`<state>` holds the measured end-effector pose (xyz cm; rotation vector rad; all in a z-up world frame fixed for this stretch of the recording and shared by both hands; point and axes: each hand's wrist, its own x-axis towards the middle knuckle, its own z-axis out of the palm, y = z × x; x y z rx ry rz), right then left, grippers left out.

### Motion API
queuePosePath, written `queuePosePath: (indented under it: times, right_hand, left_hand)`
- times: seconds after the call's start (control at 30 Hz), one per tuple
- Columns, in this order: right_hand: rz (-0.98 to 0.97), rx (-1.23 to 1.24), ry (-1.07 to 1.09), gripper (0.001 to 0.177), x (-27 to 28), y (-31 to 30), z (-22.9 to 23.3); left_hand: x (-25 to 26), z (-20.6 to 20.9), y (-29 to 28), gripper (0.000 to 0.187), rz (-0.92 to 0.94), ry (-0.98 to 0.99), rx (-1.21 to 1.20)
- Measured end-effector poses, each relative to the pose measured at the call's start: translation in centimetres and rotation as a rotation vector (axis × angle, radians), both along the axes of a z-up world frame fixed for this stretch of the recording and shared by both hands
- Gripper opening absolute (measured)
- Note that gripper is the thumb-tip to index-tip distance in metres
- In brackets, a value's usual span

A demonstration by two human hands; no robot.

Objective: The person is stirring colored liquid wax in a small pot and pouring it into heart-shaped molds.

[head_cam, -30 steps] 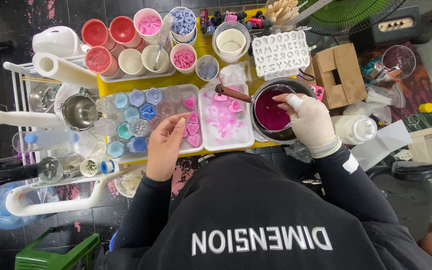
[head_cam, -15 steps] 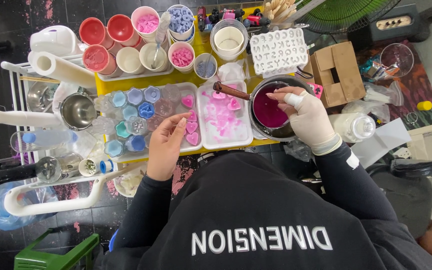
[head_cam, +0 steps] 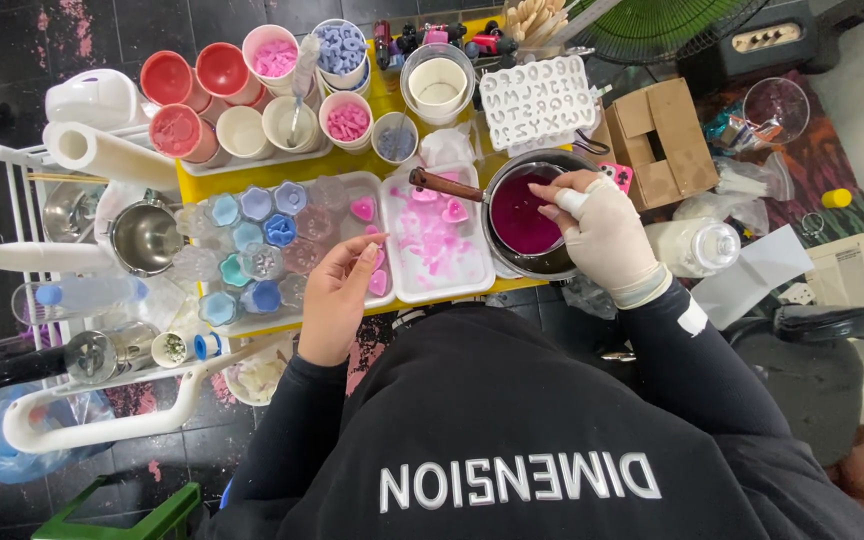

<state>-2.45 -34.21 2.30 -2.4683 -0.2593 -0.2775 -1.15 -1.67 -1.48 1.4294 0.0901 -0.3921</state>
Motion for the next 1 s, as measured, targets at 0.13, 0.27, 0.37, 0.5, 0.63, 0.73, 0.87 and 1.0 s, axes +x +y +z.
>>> queuePosePath:
  times: [0.13, 0.27, 0.37, 0.5, 0.63, 0.73, 0.87, 1.0]
  right_hand:
    - [-0.029, 0.083, 0.143, 0.026, -0.2, -0.2, -0.1]
    - [-0.046, 0.063, 0.265, 0.013, 0.1, -0.8, -0.8]
    - [-0.019, -0.177, 0.133, 0.006, 0.6, -0.8, -0.5]
    - [0.015, -0.315, -0.091, 0.015, 0.9, -1.1, -0.4]
    - [-0.030, -0.024, 0.128, 0.027, 1.0, 0.0, 2.0]
    - [-0.136, 0.218, 0.302, 0.032, 0.7, -0.1, 1.9]
    - [-0.112, 0.321, 0.190, 0.037, 0.1, -0.5, 1.6]
    - [-0.111, 0.304, 0.189, 0.048, -0.3, -1.0, 1.7]
  left_hand:
    - [0.0, 0.3, -0.3, 0.026, -0.009, -0.005, 0.044]
    - [0.0, 0.2, -0.4, 0.026, -0.005, -0.017, 0.046]
    - [-0.1, -0.2, -0.6, 0.026, -0.018, -0.010, 0.068]
    - [-0.3, -1.3, -1.0, 0.026, -0.042, 0.003, 0.065]
    - [-0.3, -0.4, -3.2, 0.023, -0.067, -0.244, 0.305]
    - [-0.1, 1.7, -5.4, 0.023, -0.169, -0.395, 0.496]
    - [0.7, 3.1, -8.7, 0.027, -0.189, -0.741, 0.467]
    - [1.9, 4.6, -11.4, 0.041, -0.264, -0.945, 0.459]
